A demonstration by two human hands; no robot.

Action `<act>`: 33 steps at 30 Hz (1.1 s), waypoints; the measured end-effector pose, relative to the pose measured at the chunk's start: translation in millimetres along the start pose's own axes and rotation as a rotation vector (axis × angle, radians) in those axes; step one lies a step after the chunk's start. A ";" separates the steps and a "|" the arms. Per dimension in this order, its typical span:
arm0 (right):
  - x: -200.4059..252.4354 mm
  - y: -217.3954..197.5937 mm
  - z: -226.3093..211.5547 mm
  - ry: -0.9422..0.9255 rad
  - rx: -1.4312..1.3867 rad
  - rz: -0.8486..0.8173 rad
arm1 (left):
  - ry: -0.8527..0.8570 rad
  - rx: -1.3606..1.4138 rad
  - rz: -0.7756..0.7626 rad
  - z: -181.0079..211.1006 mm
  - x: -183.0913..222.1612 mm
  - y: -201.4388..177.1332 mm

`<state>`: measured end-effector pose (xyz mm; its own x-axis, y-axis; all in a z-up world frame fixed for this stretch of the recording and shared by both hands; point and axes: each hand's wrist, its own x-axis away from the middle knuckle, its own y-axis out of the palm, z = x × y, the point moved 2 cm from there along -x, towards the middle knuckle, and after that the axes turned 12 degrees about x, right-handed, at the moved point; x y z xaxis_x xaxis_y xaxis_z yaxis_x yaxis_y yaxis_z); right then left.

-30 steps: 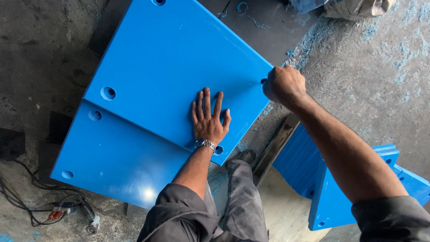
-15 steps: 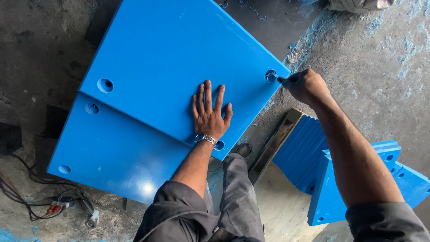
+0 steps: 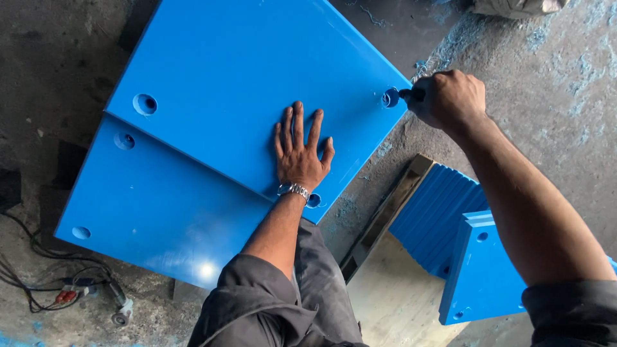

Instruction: Deburring the circular edges of blue plastic industrial plates using a handheld deburring tool.

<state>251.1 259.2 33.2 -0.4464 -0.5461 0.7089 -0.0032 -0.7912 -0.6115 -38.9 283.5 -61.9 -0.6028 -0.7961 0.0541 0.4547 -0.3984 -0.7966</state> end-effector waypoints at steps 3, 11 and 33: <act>-24.8 18.0 11.0 -0.144 0.172 0.274 | -0.007 -0.002 -0.021 -0.3 -0.3 0.4; -21.5 22.6 9.3 -0.269 0.389 0.314 | 0.004 -0.021 -0.015 -0.5 -0.1 0.2; 56.1 57.2 -32.7 0.073 -1.597 -0.166 | 0.014 0.077 0.009 1.4 1.0 -8.5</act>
<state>196.6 192.3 26.4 -0.3856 -0.4371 0.8125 -0.9179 0.2711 -0.2898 -42.4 285.5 -54.2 -0.6074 -0.7935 0.0377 0.5089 -0.4251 -0.7485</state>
